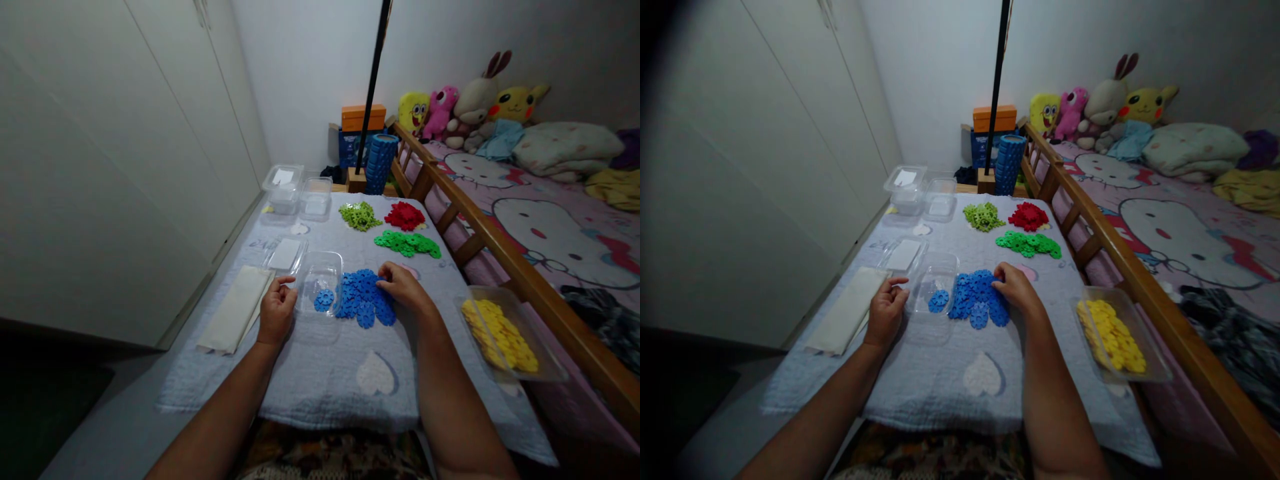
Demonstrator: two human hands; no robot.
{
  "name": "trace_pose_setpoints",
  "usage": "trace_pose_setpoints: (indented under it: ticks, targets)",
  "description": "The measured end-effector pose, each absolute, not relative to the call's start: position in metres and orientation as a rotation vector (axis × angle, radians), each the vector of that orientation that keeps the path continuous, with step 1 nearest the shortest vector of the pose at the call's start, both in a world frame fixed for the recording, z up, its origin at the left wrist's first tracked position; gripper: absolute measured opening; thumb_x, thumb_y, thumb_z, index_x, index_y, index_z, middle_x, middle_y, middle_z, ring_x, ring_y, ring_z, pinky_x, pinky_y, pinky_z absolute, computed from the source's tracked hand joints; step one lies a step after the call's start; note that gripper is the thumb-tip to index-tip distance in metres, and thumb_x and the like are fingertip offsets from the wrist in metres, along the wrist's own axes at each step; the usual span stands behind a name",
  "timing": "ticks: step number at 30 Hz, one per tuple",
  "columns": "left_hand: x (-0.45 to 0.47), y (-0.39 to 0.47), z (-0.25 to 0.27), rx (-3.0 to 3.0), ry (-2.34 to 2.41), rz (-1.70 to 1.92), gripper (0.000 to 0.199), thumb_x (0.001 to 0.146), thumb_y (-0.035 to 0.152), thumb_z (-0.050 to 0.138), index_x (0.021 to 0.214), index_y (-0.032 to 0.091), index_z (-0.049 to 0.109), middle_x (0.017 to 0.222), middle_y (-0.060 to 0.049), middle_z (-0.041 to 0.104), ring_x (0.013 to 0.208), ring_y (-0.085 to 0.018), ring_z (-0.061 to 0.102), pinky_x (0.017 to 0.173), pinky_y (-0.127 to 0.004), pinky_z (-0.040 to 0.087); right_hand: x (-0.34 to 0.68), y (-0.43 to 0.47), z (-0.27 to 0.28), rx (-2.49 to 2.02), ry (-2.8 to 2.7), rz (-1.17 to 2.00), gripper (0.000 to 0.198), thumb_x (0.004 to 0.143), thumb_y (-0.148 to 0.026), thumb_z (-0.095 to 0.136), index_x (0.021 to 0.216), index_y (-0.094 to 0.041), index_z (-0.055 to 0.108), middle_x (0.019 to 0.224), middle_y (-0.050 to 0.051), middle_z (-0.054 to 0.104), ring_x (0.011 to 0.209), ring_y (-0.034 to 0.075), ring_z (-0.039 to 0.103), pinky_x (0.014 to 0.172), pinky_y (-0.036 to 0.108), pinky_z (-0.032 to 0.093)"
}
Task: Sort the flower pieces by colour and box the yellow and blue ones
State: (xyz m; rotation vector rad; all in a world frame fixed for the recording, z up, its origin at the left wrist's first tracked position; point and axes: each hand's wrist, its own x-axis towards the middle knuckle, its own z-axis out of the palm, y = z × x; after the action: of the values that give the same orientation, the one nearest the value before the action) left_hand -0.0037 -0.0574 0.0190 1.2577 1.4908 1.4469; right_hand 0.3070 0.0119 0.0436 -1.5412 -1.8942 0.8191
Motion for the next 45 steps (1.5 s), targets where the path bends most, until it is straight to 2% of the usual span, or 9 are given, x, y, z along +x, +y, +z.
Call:
trace_pose_setpoints:
  ticks: [8, 15, 18, 21, 24, 31, 33, 38, 45]
  targets:
    - [-0.004, -0.057, 0.018, 1.262, 1.504, 1.441, 0.025, 0.084, 0.031, 0.06, 0.106, 0.018, 0.06, 0.059, 0.009, 0.034, 0.053, -0.011, 0.034, 0.054, -0.023, 0.028, 0.291, 0.009, 0.056, -1.315, -1.507, 0.875, 0.023, 0.07, -0.037, 0.07, 0.083, -0.021, 0.06, 0.071, -0.004, 0.055, 0.067, 0.015, 0.051, 0.063, 0.027, 0.04]
    - [-0.002, -0.057, 0.021, 1.275, 1.504, 1.448, 0.025, 0.082, 0.029, 0.061, 0.105, 0.018, 0.06, 0.058, 0.009, 0.034, 0.053, -0.011, 0.035, 0.055, -0.023, 0.029, 0.228, -0.013, 0.067, -1.151, -1.751, 0.652, 0.006, 0.083, -0.028, 0.067, 0.082, -0.023, 0.063, 0.084, 0.001, 0.065, 0.089, 0.02, 0.058, 0.088, 0.035, 0.042]
    - [0.0, -0.057, 0.023, 1.263, 1.505, 1.452, 0.025, 0.082, 0.029, 0.061, 0.104, 0.018, 0.06, 0.057, 0.009, 0.034, 0.052, -0.011, 0.034, 0.054, -0.022, 0.028, 0.21, -0.019, 0.067, -1.163, -1.965, 0.581, 0.002, 0.085, -0.022, 0.068, 0.085, -0.024, 0.068, 0.088, 0.002, 0.067, 0.096, 0.021, 0.058, 0.102, 0.043, 0.036]
    - [0.001, -0.058, 0.025, 1.256, 1.498, 1.448, 0.025, 0.082, 0.03, 0.061, 0.104, 0.018, 0.06, 0.057, 0.01, 0.033, 0.051, -0.01, 0.033, 0.053, -0.022, 0.027, 0.202, -0.022, 0.068, -1.204, -2.161, 0.568, 0.008, 0.088, -0.018, 0.065, 0.088, -0.025, 0.07, 0.095, 0.003, 0.069, 0.103, 0.021, 0.058, 0.115, 0.053, 0.021]
    - [0.001, -0.058, 0.025, 1.26, 1.488, 1.448, 0.025, 0.084, 0.031, 0.061, 0.104, 0.017, 0.059, 0.057, 0.01, 0.033, 0.05, -0.01, 0.033, 0.053, -0.022, 0.027, 0.201, -0.022, 0.067, -1.236, -2.289, 0.523, 0.013, 0.091, -0.018, 0.061, 0.093, -0.026, 0.071, 0.1, 0.003, 0.07, 0.112, 0.022, 0.056, 0.117, 0.058, 0.011]
    - [0.0, -0.058, 0.023, 1.273, 1.505, 1.444, 0.025, 0.085, 0.031, 0.061, 0.105, 0.017, 0.06, 0.058, 0.01, 0.033, 0.052, -0.011, 0.034, 0.054, -0.023, 0.028, 0.2, -0.024, 0.064, -1.213, -2.387, 0.452, 0.017, 0.094, -0.02, 0.056, 0.096, -0.027, 0.072, 0.1, 0.003, 0.071, 0.116, 0.023, 0.053, 0.117, 0.061, 0.005]
    - [-0.001, -0.058, 0.022, 1.271, 1.506, 1.441, 0.026, 0.084, 0.031, 0.061, 0.106, 0.018, 0.06, 0.058, 0.009, 0.034, 0.052, -0.011, 0.034, 0.054, -0.023, 0.028, 0.203, -0.022, 0.066, -1.199, -2.34, 0.445, 0.016, 0.093, -0.019, 0.057, 0.097, -0.026, 0.071, 0.102, 0.003, 0.071, 0.116, 0.023, 0.053, 0.118, 0.058, 0.008]
    - [-0.002, -0.058, 0.022, 1.259, 1.505, 1.432, 0.028, 0.081, 0.032, 0.062, 0.105, 0.018, 0.06, 0.057, 0.009, 0.034, 0.052, -0.011, 0.035, 0.054, -0.022, 0.028, 0.24, -0.005, 0.069, -1.349, -2.099, 0.356, 0.017, 0.092, -0.021, 0.054, 0.097, -0.021, 0.07, 0.108, 0.007, 0.07, 0.11, 0.023, 0.055, 0.106, 0.041, 0.033]
    - [-0.001, -0.058, 0.024, 1.251, 1.496, 1.431, 0.028, 0.082, 0.033, 0.061, 0.105, 0.018, 0.059, 0.058, 0.009, 0.034, 0.052, -0.011, 0.034, 0.054, -0.023, 0.028, 0.306, 0.012, 0.04, -1.895, -2.07, 0.262, 0.03, 0.08, -0.015, 0.057, 0.107, -0.018, 0.071, 0.108, 0.012, 0.065, 0.105, 0.025, 0.056, 0.095, 0.035, 0.038]
